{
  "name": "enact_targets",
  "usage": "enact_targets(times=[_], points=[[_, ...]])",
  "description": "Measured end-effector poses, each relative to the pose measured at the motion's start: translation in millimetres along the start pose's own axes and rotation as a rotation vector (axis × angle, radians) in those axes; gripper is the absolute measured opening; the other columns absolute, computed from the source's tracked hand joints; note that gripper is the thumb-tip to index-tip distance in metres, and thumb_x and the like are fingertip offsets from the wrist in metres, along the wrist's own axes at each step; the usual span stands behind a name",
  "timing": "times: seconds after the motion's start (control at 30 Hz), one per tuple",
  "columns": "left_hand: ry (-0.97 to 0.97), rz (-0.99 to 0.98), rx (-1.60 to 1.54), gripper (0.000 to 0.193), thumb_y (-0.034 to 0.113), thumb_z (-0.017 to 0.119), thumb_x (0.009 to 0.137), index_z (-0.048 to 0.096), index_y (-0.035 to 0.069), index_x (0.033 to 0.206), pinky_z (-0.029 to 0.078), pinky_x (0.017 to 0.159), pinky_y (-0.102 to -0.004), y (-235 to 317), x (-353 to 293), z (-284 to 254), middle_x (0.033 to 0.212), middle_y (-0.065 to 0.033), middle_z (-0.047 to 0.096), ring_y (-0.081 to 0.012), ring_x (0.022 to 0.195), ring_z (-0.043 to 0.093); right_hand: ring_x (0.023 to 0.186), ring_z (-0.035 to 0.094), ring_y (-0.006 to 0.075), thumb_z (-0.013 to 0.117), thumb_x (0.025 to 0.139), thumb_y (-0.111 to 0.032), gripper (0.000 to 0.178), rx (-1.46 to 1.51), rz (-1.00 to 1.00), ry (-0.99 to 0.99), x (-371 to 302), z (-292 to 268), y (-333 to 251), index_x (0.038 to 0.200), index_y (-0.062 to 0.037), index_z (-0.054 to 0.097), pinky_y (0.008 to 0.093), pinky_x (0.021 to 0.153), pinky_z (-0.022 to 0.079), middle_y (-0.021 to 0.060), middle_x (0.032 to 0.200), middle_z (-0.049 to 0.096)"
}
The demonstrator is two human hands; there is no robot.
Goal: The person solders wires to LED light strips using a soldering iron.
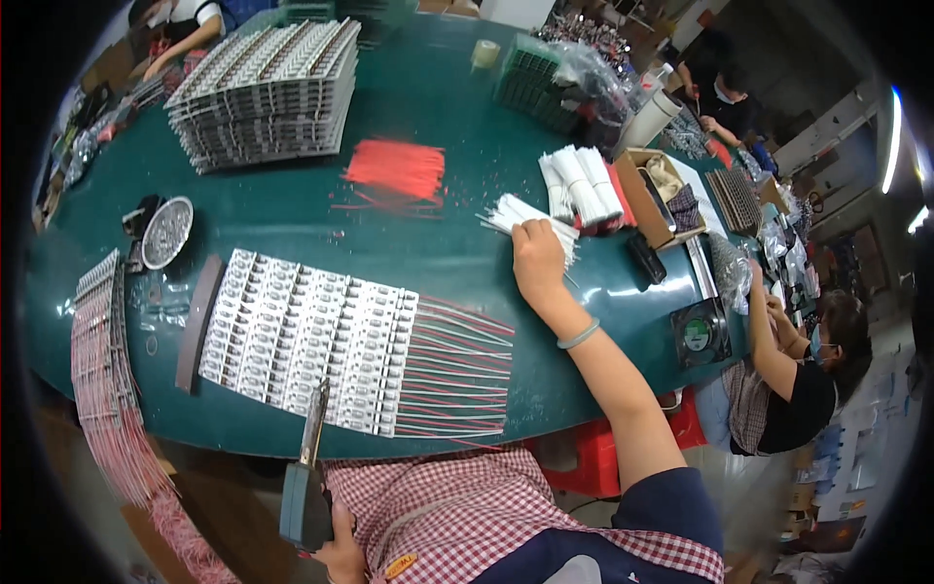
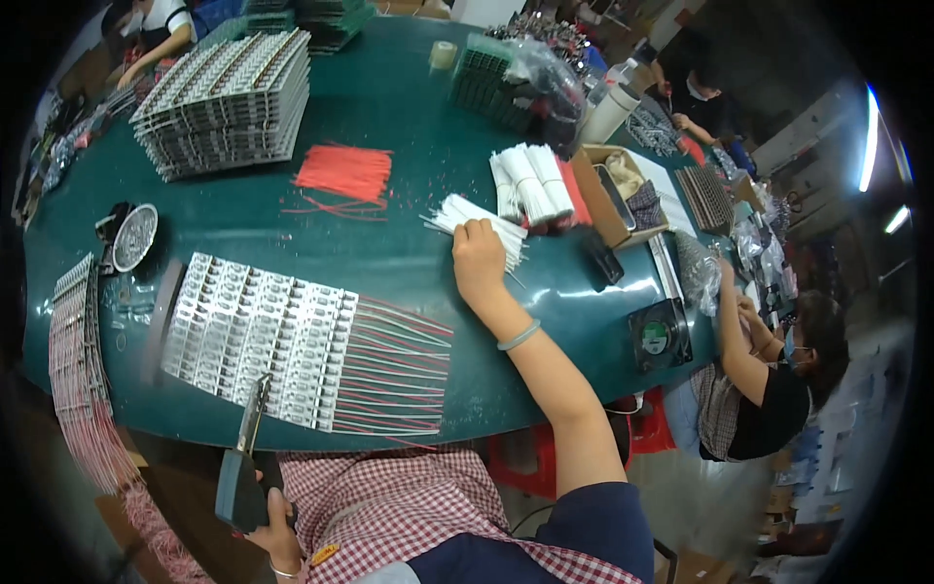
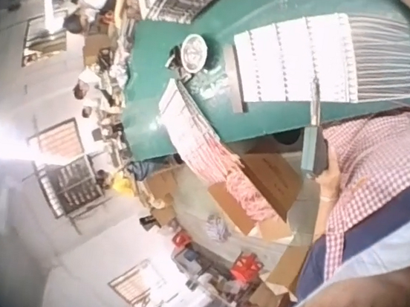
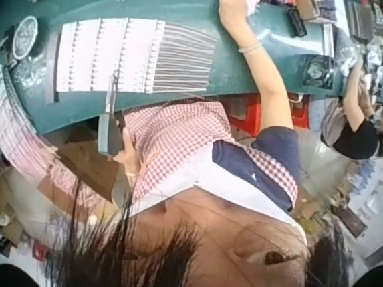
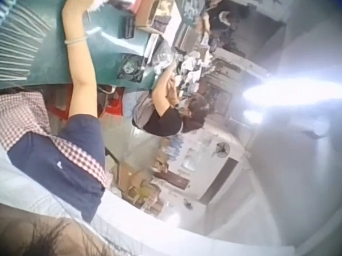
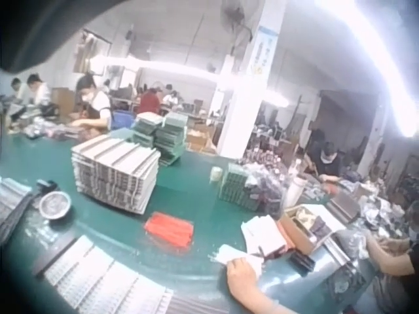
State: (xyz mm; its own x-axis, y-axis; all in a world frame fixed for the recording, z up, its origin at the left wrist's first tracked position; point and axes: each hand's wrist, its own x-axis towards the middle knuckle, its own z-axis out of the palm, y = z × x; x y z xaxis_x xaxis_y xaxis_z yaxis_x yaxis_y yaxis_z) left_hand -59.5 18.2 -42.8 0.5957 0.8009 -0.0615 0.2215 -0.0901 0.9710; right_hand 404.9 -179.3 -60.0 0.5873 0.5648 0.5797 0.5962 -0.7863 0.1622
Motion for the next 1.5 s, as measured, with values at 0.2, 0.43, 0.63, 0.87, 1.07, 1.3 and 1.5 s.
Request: enact_targets(times=[0.2,0.43,0.63,0.87,1.07,1.3,1.5], points=[[0.065,-0.059,-0.072,0.039,0.002,0.064,0.097,0.053,-0.003,0.134,0.042,0.054,-0.0287,-9,12,3,0.125,-0.0132,0.063,-0.0118,0.062,0.052,0.083,0.061,0.0271,0.062,0.075,-0.003,0.004,0.069,0.064,0.106,3,1,7,0.078,-0.0056,0.064,0.0378,0.071,0.053,0.0099,0.082,0.062],[0.086,-0.040,-0.112,0.039,0.002,0.063,0.097,0.052,-0.004,0.135,0.043,0.056,-0.0278,-4,18,3,0.127,-0.0139,0.062,-0.0122,0.063,0.053,0.084,0.061,0.0258,0.064,0.073,-0.003,0.006,0.124,-0.049,0.119,31,-36,7,0.078,-0.0060,0.066,0.0363,0.070,0.053,0.0085,0.082,0.062],[0.053,0.024,-0.048,0.039,0.001,0.062,0.097,0.052,-0.005,0.134,0.042,0.054,-0.0278,-6,10,0,0.126,-0.0151,0.062,-0.0120,0.063,0.052,0.083,0.063,0.0239,0.069,0.068,-0.006,0.006,-0.020,-0.374,-0.146,72,-116,-26,0.074,-0.0079,0.068,0.0344,0.066,0.052,0.0072,0.081,0.061],[0.010,0.106,-0.074,0.039,-0.001,0.065,0.094,0.054,-0.006,0.131,0.043,0.052,-0.0264,2,3,-3,0.122,-0.0149,0.064,-0.0100,0.061,0.053,0.086,0.066,0.0236,0.077,0.067,-0.011,0.008,-0.164,-0.667,-0.547,65,-110,-92,0.075,-0.0092,0.075,0.0324,0.065,0.051,0.0090,0.088,0.069],[0.098,0.002,-0.215,0.045,-0.004,0.064,0.091,0.052,-0.006,0.135,0.043,0.051,-0.0256,20,-11,-8,0.125,-0.0160,0.065,-0.0108,0.060,0.054,0.091,0.069,0.0270,0.077,0.072,-0.015,0.012,-0.165,-0.595,-0.709,66,-98,-112,0.082,-0.0090,0.078,0.0348,0.070,0.057,0.0117,0.091,0.072],[0.090,0.032,-0.641,0.053,0.012,0.065,0.094,0.048,-0.004,0.141,0.041,0.048,-0.0249,7,-5,-18,0.132,-0.0179,0.063,-0.0127,0.055,0.053,0.093,0.064,0.0291,0.068,0.073,-0.003,0.016,-0.056,-0.490,-0.457,52,-115,-102,0.088,-0.0059,0.074,0.0361,0.072,0.058,0.0115,0.089,0.065],[0.099,-0.081,-0.564,0.052,0.010,0.067,0.093,0.050,-0.004,0.140,0.044,0.053,-0.0251,14,0,-26,0.131,-0.0186,0.063,-0.0144,0.060,0.056,0.083,0.065,0.0304,0.063,0.076,0.006,0.026,0.751,-0.388,-0.185,-6,-147,-172,0.101,0.0007,0.069,0.0390,0.069,0.055,0.0133,0.092,0.065]])
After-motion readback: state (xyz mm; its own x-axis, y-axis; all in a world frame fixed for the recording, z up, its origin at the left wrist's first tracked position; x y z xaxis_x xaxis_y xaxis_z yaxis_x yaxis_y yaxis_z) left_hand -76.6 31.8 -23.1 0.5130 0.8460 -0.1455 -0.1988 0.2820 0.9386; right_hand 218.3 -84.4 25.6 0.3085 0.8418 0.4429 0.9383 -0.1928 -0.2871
